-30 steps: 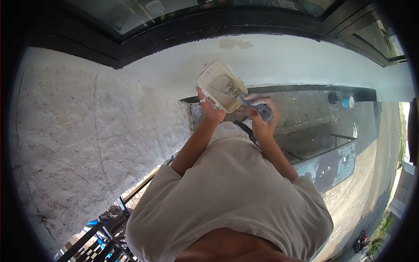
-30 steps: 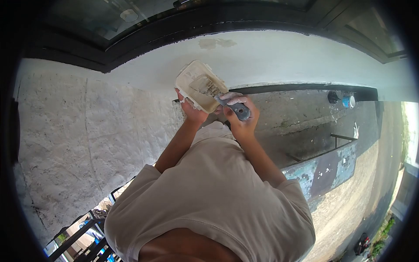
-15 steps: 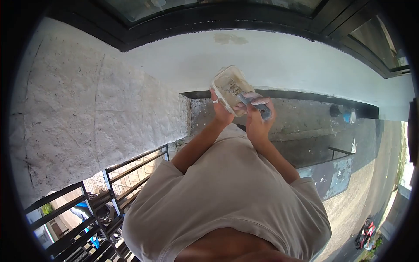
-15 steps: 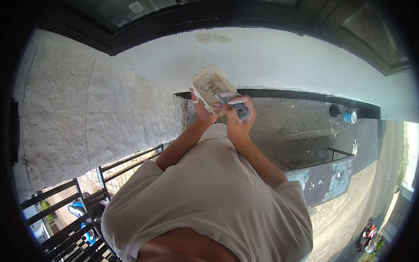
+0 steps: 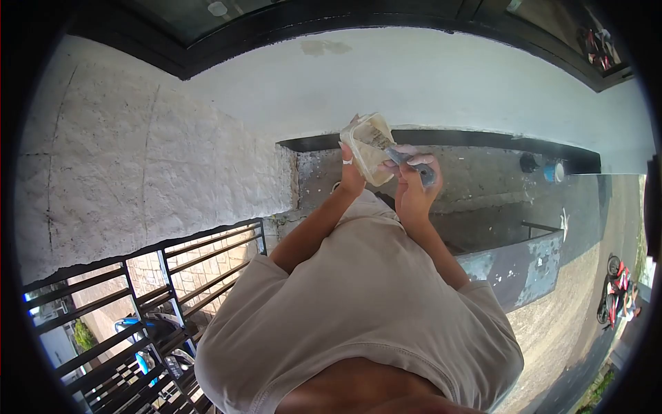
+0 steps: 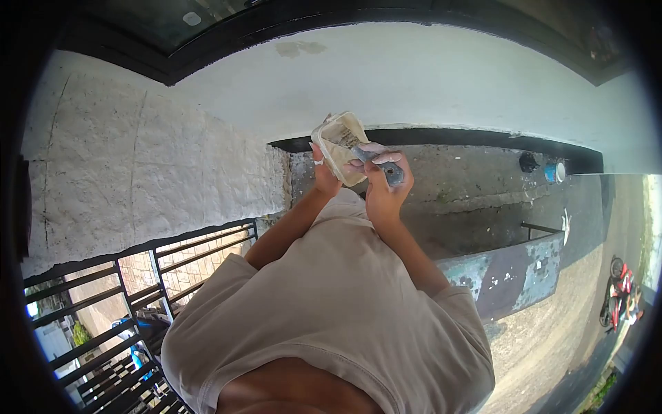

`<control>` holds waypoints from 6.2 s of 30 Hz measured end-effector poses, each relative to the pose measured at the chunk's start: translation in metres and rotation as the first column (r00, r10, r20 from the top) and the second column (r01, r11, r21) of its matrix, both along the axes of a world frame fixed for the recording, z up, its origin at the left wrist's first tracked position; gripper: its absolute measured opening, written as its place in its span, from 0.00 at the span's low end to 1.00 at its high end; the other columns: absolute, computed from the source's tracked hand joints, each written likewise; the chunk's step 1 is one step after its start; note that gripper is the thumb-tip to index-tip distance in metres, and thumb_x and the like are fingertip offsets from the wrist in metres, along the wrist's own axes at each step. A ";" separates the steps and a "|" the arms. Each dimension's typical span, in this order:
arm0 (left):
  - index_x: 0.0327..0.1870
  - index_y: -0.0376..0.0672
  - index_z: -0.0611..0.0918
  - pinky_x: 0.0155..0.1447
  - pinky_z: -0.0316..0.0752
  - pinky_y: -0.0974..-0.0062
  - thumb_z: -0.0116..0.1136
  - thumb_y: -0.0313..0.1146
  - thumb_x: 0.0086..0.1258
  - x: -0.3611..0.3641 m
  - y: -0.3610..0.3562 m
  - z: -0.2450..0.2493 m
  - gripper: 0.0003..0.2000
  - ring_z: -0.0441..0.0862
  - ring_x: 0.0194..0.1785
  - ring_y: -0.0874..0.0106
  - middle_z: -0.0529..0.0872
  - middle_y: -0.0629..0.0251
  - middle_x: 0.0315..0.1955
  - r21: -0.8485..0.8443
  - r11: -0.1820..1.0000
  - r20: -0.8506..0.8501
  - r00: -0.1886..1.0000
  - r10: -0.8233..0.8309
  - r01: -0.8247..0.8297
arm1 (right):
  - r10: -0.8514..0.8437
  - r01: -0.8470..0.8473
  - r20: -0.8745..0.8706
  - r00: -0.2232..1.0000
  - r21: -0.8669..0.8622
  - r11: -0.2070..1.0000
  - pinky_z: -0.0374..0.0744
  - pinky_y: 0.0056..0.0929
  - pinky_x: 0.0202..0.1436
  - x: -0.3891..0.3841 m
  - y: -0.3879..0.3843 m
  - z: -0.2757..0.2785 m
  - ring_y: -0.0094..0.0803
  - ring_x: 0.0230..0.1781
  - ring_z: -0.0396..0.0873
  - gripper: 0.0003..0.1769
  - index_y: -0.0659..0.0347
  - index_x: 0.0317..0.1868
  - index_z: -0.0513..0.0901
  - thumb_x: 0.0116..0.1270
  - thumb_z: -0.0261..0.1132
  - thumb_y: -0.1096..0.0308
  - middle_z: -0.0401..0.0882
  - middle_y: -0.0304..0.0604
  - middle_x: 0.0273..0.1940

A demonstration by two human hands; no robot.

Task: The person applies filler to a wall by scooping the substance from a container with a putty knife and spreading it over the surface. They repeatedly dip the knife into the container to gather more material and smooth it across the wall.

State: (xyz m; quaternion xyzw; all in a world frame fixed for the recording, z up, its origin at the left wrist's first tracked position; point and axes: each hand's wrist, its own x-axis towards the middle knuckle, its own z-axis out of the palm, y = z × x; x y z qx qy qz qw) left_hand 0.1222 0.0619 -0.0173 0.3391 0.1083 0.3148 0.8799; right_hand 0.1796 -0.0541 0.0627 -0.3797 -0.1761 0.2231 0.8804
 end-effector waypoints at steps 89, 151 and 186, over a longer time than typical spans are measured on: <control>0.79 0.55 0.60 0.58 0.77 0.27 0.39 0.72 0.73 -0.081 0.206 0.010 0.40 0.69 0.72 0.50 0.67 0.62 0.73 -0.294 0.949 -0.080 0.986 -0.145 0.115 | -0.375 0.544 0.454 0.808 -0.332 0.770 0.86 0.25 0.26 0.091 0.214 0.106 0.28 0.20 0.84 0.08 0.73 0.32 0.80 0.63 0.69 0.75 0.84 0.46 0.24; 0.78 0.55 0.63 0.61 0.75 0.32 0.40 0.71 0.74 -0.080 0.218 0.007 0.39 0.70 0.72 0.53 0.69 0.63 0.72 -0.301 0.925 -0.027 0.967 -0.253 0.234 | -0.389 0.650 0.590 0.708 -0.329 0.685 0.80 0.25 0.19 0.081 0.209 0.128 0.24 0.15 0.80 0.10 0.71 0.27 0.79 0.57 0.70 0.73 0.79 0.42 0.17; 0.78 0.54 0.63 0.66 0.71 0.39 0.39 0.70 0.75 -0.079 0.227 -0.011 0.38 0.69 0.73 0.55 0.69 0.64 0.73 -0.311 0.937 -0.066 0.980 -0.190 0.161 | -0.335 0.621 0.614 0.714 -0.336 0.708 0.76 0.23 0.18 0.055 0.236 0.067 0.25 0.13 0.81 0.14 0.64 0.23 0.75 0.62 0.71 0.73 0.81 0.42 0.16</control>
